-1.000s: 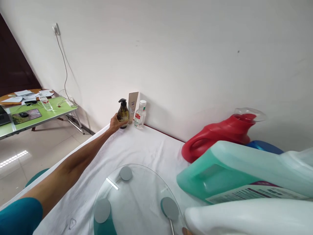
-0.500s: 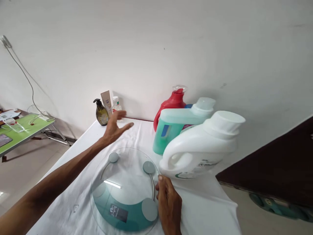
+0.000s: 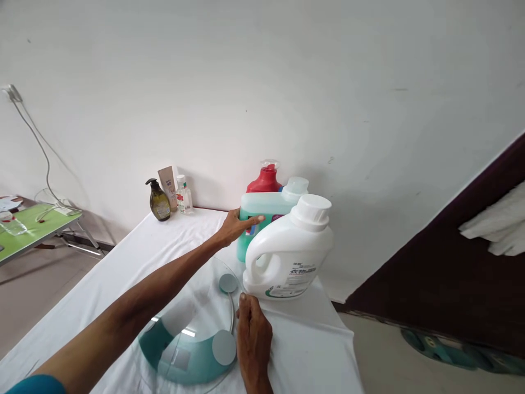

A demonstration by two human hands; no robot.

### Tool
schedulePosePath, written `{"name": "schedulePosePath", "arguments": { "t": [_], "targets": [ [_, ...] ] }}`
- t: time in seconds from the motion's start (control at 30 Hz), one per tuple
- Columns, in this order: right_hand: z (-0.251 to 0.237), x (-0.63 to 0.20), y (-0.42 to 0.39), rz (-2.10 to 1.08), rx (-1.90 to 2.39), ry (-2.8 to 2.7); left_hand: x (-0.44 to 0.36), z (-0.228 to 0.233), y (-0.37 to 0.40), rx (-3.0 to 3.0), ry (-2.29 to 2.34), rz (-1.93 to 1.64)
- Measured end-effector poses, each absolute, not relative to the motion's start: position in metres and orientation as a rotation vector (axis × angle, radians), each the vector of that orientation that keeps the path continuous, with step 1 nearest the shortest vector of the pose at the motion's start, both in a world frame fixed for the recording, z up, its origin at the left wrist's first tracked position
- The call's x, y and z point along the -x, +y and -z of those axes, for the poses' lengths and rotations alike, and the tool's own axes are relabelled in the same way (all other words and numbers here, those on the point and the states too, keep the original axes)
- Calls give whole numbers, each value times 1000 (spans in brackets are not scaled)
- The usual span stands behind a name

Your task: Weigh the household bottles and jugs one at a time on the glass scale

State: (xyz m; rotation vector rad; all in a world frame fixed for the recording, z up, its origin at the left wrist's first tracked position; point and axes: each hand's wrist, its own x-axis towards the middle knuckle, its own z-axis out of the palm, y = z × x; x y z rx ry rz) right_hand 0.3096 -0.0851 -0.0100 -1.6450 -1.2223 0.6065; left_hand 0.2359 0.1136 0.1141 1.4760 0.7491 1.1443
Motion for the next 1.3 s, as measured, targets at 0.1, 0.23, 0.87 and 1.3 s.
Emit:
{"name": "schedulePosePath", "arguments": {
  "t": [0.1, 0.23, 0.87, 1.3],
  "targets": [
    [12, -310, -85, -629, 1670, -1205, -255, -113, 111, -1347, 747, -1292],
    [10, -310, -85, -662, 1675, -1190, -266, -120, 109, -1272, 758, -1389],
    [1, -308, -83, -669, 1636, -1210, -155, -185, 74, -1372, 890, -1732],
    [5, -307, -79, -656, 1681, -1231, -61, -152, -24, -1262, 1012, -1651]
  ]
}}
